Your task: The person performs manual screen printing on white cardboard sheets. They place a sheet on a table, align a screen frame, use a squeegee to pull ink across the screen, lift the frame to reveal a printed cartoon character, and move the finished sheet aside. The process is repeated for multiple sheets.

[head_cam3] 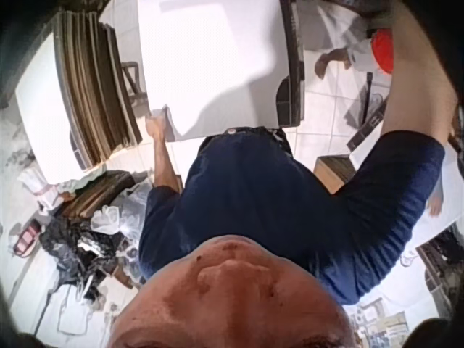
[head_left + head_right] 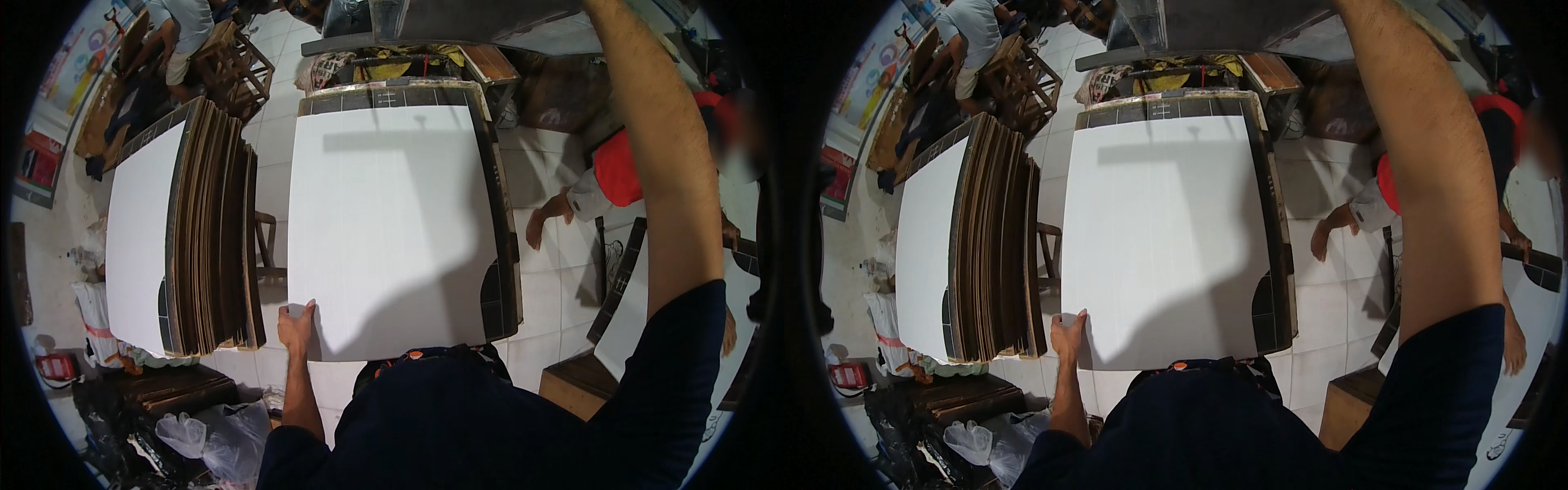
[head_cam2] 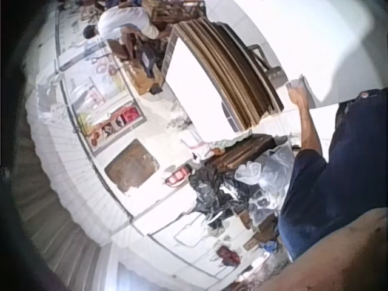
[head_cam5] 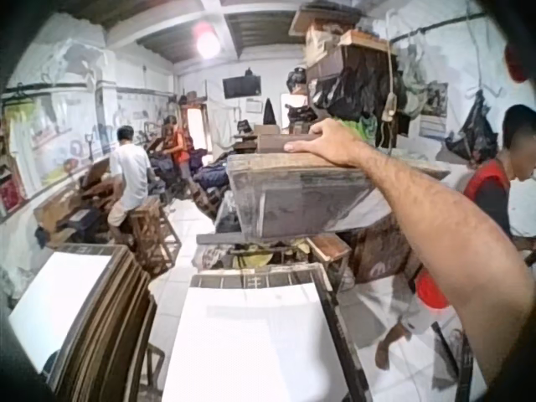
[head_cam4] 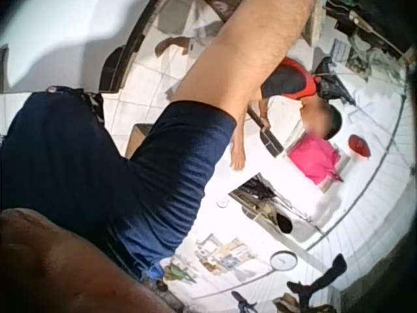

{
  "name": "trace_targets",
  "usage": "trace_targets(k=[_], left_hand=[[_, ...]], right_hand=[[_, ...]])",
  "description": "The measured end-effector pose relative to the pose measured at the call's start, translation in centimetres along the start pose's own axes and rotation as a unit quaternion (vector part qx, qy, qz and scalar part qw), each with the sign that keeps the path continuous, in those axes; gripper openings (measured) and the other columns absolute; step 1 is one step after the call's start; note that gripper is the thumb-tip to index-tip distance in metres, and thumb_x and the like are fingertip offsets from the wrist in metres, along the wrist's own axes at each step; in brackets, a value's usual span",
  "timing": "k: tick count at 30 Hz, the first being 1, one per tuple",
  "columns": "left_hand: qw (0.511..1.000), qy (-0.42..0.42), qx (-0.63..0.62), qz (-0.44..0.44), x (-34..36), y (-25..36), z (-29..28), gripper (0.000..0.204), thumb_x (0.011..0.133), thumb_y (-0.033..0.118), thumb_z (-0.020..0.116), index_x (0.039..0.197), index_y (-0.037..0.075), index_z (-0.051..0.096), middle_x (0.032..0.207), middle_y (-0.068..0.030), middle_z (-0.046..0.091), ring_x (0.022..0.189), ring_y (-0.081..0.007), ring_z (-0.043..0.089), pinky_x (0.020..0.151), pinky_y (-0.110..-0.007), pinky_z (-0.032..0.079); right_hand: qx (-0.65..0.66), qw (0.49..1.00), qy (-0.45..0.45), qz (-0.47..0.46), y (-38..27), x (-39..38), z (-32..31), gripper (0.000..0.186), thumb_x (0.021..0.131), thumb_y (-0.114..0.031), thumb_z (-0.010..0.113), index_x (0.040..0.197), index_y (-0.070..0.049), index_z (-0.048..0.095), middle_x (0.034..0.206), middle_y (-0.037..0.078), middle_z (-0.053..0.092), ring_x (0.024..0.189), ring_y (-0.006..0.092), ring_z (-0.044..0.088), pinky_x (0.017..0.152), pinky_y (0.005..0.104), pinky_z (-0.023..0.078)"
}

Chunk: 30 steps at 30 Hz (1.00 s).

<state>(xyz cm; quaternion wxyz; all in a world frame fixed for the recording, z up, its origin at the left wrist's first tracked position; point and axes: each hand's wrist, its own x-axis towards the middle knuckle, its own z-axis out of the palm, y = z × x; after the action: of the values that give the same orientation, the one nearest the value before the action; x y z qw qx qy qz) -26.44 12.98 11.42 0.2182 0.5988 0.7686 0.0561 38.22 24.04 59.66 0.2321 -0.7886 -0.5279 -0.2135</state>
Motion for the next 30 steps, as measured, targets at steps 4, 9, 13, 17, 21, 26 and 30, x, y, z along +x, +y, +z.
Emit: trace_targets(k=[4,9,13,17,21,26,30], left_hand=[[1.000,0.023,0.005,0.010,0.3,0.3,0.3,0.095,0.075,0.068,0.087,0.129,-0.006,0.064,0.114,-0.0287,0.075,0.109,-0.0459,0.073,0.093,-0.052,0.057],[1.000,0.021,0.003,0.005,0.5,0.5,0.4,0.099,0.073,0.070,0.087,0.132,-0.005,0.062,0.115,-0.0287,0.075,0.109,-0.0459,0.073,0.095,-0.051,0.056],[1.000,0.009,-0.010,0.001,1.1,-0.1,1.1,0.100,0.073,0.070,0.087,0.133,-0.005,0.061,0.117,-0.0290,0.074,0.109,-0.0451,0.073,0.096,-0.051,0.056],[0.999,-0.019,-0.025,0.024,2.7,-2.2,2.9,0.099,0.073,0.071,0.086,0.131,-0.006,0.062,0.121,-0.0296,0.072,0.113,-0.0443,0.071,0.098,-0.050,0.056],[0.994,-0.042,-0.012,0.097,4.5,-4.4,3.9,0.101,0.073,0.069,0.088,0.130,-0.010,0.065,0.122,-0.0289,0.071,0.113,-0.0429,0.070,0.096,-0.051,0.057],[0.988,0.034,0.052,0.143,7.7,2.4,2.8,0.079,0.081,0.064,0.085,0.125,0.001,0.070,0.123,-0.0232,0.069,0.119,-0.0425,0.064,0.101,-0.055,0.052],[0.924,0.151,-0.005,0.350,13.2,19.3,4.8,0.071,0.085,0.054,0.084,0.128,0.000,0.068,0.130,-0.0247,0.067,0.122,-0.0447,0.062,0.103,-0.052,0.049]], right_hand=[[0.008,1.000,0.020,-0.020,0.2,0.2,0.1,0.086,0.074,-0.084,0.074,0.093,-0.001,0.080,0.094,0.022,0.078,0.094,0.0332,0.075,0.089,0.0441,0.056],[0.012,1.000,-0.016,-0.012,0.6,0.9,-0.1,0.083,0.075,-0.084,0.074,0.089,-0.003,0.080,0.091,0.021,0.077,0.091,0.0329,0.075,0.087,0.0441,0.056],[0.016,1.000,-0.011,-0.022,0.5,1.0,0.1,0.083,0.076,-0.084,0.073,0.093,-0.003,0.081,0.095,0.021,0.078,0.094,0.0327,0.075,0.090,0.0437,0.056],[0.022,0.999,-0.023,-0.015,0.2,0.6,-0.1,0.084,0.076,-0.084,0.074,0.096,-0.002,0.081,0.098,0.022,0.078,0.098,0.0322,0.075,0.093,0.0438,0.056],[0.031,0.999,-0.028,0.003,0.1,0.4,-0.6,0.090,0.074,-0.083,0.075,0.111,-0.001,0.080,0.110,0.022,0.078,0.106,0.0352,0.075,0.098,0.0446,0.055],[0.011,1.000,0.005,-0.004,0.2,0.9,0.0,0.099,0.073,-0.085,0.074,0.118,0.003,0.078,0.116,0.027,0.077,0.110,0.0397,0.074,0.100,0.0450,0.055],[0.023,0.999,-0.035,-0.011,0.6,2.2,0.2,0.094,0.077,-0.082,0.075,0.112,0.004,0.079,0.110,0.024,0.079,0.102,0.0342,0.076,0.094,0.0433,0.056]])
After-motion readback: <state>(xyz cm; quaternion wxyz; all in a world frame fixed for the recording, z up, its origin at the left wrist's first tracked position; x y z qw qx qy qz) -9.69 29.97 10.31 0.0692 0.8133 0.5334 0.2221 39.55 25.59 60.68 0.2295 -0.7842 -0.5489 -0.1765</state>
